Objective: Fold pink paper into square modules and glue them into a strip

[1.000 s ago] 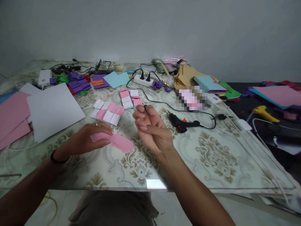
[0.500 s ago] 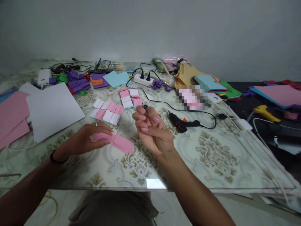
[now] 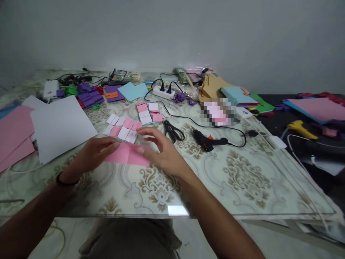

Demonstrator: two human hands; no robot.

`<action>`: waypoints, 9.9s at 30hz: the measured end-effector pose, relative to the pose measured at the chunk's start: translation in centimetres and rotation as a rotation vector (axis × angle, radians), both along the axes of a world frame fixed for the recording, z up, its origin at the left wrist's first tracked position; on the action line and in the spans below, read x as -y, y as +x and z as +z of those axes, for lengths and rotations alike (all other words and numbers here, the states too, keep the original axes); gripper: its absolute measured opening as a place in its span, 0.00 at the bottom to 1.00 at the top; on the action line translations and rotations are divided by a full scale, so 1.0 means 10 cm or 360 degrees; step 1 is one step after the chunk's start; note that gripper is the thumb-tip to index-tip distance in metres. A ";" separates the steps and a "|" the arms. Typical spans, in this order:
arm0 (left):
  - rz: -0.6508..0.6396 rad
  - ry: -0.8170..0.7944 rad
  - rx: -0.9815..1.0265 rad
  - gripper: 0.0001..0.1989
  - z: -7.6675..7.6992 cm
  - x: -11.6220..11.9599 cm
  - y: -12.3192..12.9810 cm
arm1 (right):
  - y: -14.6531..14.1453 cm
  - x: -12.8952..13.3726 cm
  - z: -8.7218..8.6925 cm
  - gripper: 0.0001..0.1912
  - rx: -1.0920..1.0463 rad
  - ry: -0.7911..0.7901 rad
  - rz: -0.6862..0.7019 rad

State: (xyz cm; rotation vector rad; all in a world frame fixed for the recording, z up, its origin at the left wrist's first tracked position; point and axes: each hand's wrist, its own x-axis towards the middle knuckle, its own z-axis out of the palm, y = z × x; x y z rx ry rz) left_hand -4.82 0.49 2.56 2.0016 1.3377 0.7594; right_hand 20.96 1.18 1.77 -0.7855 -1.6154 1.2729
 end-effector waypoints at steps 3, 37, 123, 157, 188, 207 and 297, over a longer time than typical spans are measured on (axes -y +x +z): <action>-0.0015 -0.0054 0.0073 0.20 0.02 -0.01 -0.01 | -0.03 0.01 -0.02 0.16 0.0348 -0.0054 -0.0022; -0.0361 -0.0217 0.0594 0.10 0.04 -0.03 -0.10 | 0.01 -0.04 0.02 0.10 0.0219 -0.0260 0.0089; -0.0018 -0.0637 0.0453 0.14 -0.09 -0.03 0.01 | -0.13 0.01 -0.11 0.19 0.0408 -0.0507 0.0215; -0.0244 -0.0762 0.0105 0.12 -0.03 -0.03 0.04 | -0.08 -0.03 -0.14 0.10 0.0549 -0.0273 0.0075; -0.0234 -0.0715 0.0164 0.14 -0.10 -0.04 0.06 | -0.18 0.02 -0.19 0.08 0.0587 -0.0241 0.0055; -0.0224 -0.0569 0.0114 0.15 -0.06 0.03 0.13 | -0.26 0.06 -0.24 0.10 0.0397 -0.0278 0.0124; 0.0078 -0.0631 0.0448 0.13 -0.15 -0.08 0.02 | -0.15 -0.07 -0.22 0.13 0.0308 -0.0444 0.0002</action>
